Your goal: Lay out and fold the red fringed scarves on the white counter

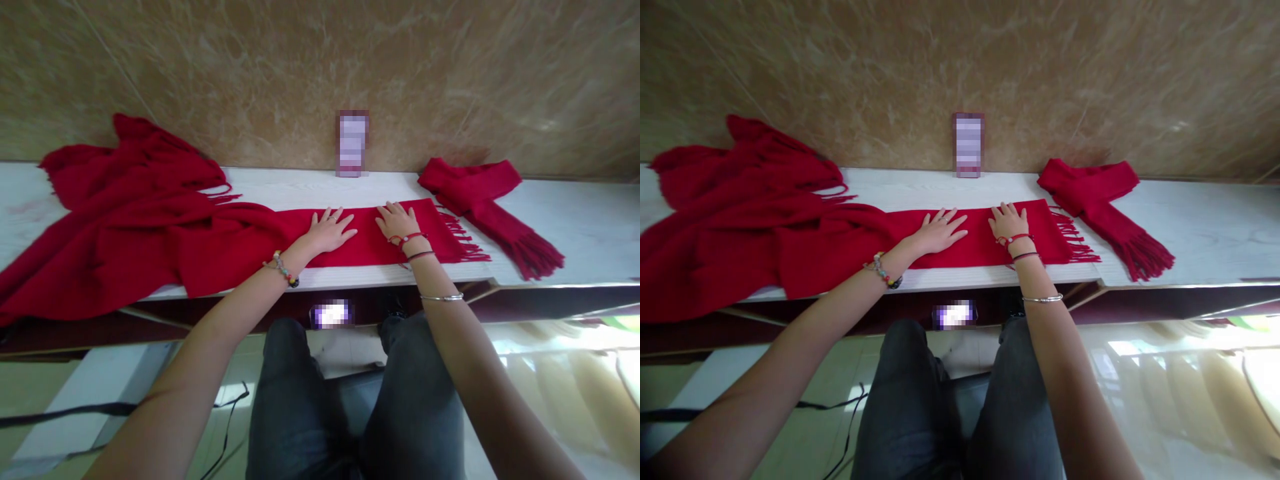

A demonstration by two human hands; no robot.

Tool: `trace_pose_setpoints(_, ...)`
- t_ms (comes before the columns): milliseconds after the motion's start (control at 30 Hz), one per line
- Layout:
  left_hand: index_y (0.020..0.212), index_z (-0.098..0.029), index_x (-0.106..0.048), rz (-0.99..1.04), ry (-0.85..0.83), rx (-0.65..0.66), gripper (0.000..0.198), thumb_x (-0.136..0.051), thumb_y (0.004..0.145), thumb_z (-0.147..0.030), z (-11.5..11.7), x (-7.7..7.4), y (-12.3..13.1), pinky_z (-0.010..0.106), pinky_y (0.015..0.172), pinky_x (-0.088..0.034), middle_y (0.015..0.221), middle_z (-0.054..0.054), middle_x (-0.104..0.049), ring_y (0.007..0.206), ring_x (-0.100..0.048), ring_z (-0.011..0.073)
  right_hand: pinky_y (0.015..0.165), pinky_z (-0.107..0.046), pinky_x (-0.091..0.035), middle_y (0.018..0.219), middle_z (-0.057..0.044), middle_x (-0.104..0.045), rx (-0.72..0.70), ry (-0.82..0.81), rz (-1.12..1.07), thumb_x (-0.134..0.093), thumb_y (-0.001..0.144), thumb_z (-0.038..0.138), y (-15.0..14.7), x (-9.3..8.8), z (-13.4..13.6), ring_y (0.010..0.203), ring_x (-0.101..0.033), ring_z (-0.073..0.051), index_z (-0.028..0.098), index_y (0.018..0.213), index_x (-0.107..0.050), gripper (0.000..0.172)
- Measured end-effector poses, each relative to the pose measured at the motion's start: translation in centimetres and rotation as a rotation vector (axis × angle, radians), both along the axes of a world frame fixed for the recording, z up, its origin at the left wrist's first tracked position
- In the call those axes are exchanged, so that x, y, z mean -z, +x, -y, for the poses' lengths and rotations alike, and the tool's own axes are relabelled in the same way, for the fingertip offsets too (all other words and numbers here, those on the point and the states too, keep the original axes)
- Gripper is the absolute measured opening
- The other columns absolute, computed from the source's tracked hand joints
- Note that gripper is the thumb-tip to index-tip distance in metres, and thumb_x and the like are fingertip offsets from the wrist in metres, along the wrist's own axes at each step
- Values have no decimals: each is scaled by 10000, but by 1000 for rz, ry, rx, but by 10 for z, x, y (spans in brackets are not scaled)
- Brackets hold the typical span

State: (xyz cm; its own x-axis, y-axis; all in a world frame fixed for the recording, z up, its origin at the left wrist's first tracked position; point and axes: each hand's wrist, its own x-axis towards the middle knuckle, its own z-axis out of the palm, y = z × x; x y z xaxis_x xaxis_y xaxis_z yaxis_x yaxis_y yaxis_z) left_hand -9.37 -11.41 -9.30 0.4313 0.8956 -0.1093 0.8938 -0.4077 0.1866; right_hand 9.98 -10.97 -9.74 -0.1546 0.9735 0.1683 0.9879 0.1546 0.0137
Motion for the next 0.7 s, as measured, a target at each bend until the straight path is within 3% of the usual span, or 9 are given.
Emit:
trace_pose_setpoints(167,1447,-241,-280,-8,62,6,587,-233,936,-527,3,0,0,592,1090,-145,1543,99,-156,1406,-122,339,1042,-579,-260,1454,-143,-370,24,-14,11,-380,925,309,-4,-10,3,1340,-300,-319,151,1345,-452,455)
trace_pose_setpoints(300,1435,-214,-312,-53,130,19,572,-277,940,-498,14,-7,-18,579,1087,-173,1525,111,-219,1394,-170,341,1073,-508,-265,1481,-141,-325,-150,-56,-30,-360,938,317,-36,-19,21,1363,-272,-287,137,1378,-413,478)
trace_pose_setpoints(467,1413,-248,-346,-81,240,68,503,-308,949,-439,39,-11,-74,564,1096,-167,1514,79,-261,1398,-179,297,1079,-508,-264,1497,-123,-298,-304,-177,-84,-363,939,375,-70,-15,52,1376,-247,-280,149,1403,-376,515)
trace_pose_setpoints(600,1408,-206,-347,-66,352,93,503,-345,939,-388,54,-3,-126,559,1102,-162,1514,112,-244,1400,-172,289,1069,-545,-258,1490,-127,-313,-291,-223,-87,-373,934,399,-78,-6,61,1363,-272,-300,166,1397,-387,518)
trace_pose_setpoints(700,1397,-139,-341,83,366,70,522,-320,933,-378,57,7,-151,475,1116,-222,1499,147,-251,1391,-209,257,1056,-570,-265,1476,-136,-337,-279,-193,-122,-380,933,387,-82,-3,60,1354,-286,-312,171,1377,-416,496)
